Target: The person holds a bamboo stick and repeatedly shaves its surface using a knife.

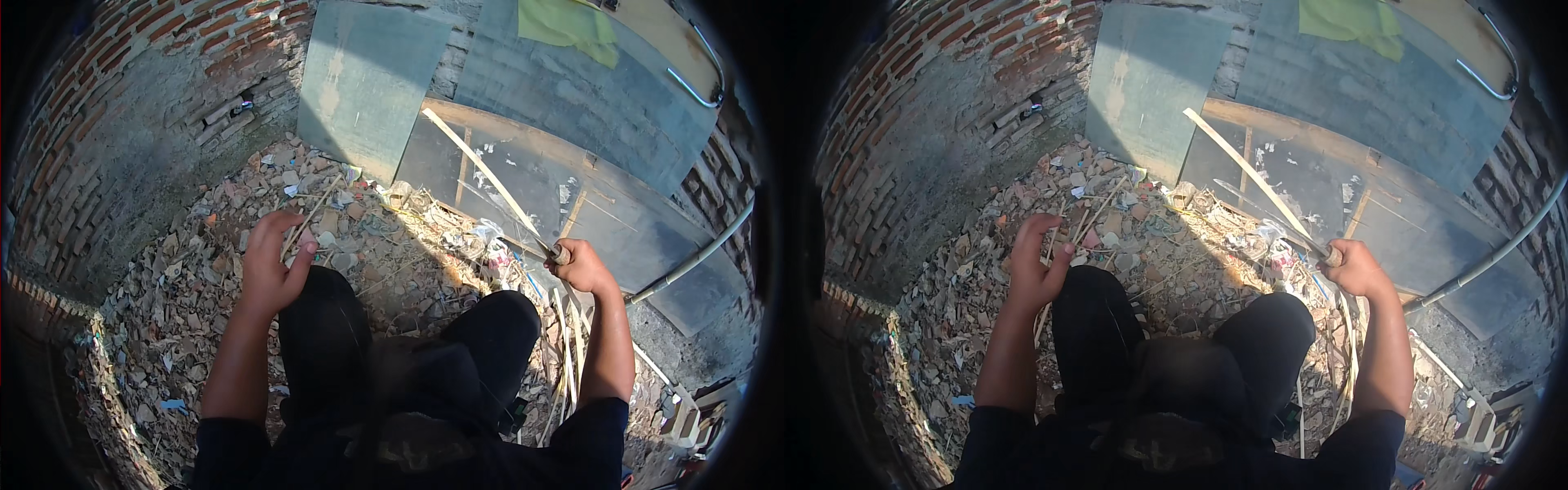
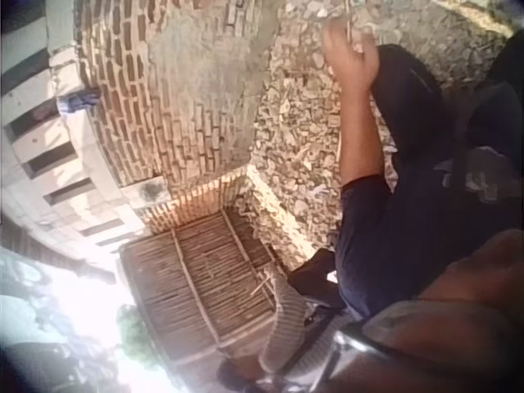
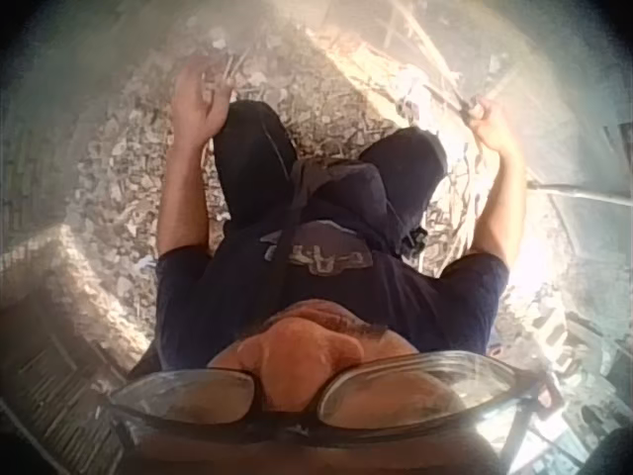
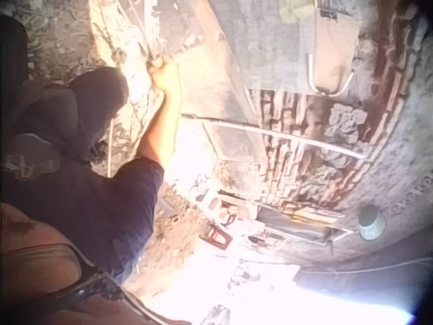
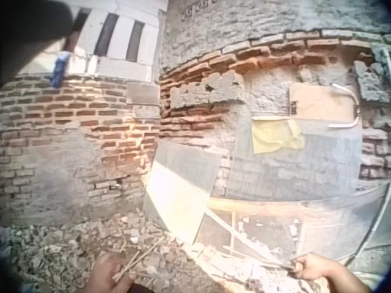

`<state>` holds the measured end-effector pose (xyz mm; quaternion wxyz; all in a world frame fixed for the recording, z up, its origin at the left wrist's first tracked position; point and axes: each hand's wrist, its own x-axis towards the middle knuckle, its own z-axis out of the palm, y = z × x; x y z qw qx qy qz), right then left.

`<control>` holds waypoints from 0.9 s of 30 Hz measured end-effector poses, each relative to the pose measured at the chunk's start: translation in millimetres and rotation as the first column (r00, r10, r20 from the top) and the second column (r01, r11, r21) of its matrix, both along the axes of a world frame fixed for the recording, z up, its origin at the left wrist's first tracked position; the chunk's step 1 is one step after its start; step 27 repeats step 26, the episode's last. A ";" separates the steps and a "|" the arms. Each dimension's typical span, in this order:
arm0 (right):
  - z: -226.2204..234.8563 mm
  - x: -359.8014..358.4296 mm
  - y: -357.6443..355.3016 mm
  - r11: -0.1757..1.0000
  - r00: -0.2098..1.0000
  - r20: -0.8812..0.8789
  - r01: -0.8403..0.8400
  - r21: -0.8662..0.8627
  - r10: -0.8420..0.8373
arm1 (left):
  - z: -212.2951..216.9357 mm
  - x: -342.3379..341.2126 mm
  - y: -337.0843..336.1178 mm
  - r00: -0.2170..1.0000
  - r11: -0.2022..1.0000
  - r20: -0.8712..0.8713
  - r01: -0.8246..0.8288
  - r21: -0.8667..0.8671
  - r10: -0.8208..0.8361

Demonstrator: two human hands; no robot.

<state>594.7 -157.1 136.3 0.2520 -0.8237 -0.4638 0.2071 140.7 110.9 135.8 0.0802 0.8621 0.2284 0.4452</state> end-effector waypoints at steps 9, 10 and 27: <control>48.0 -62.2 89.7 0.892 0.888 0.108 -0.432 -0.134 0.447 | 101.5 39.1 32.9 0.944 0.850 -0.318 0.091 0.519 0.093; 50.6 -67.4 94.5 0.890 0.886 0.108 -0.436 -0.132 0.450 | 103.4 38.8 34.5 0.906 0.821 -0.408 0.150 0.551 0.108; 66.3 -102.2 105.7 0.882 0.878 0.424 -0.366 0.297 0.221 | -16.9 -119.1 -20.3 0.814 0.811 -0.581 -0.349 -0.469 0.013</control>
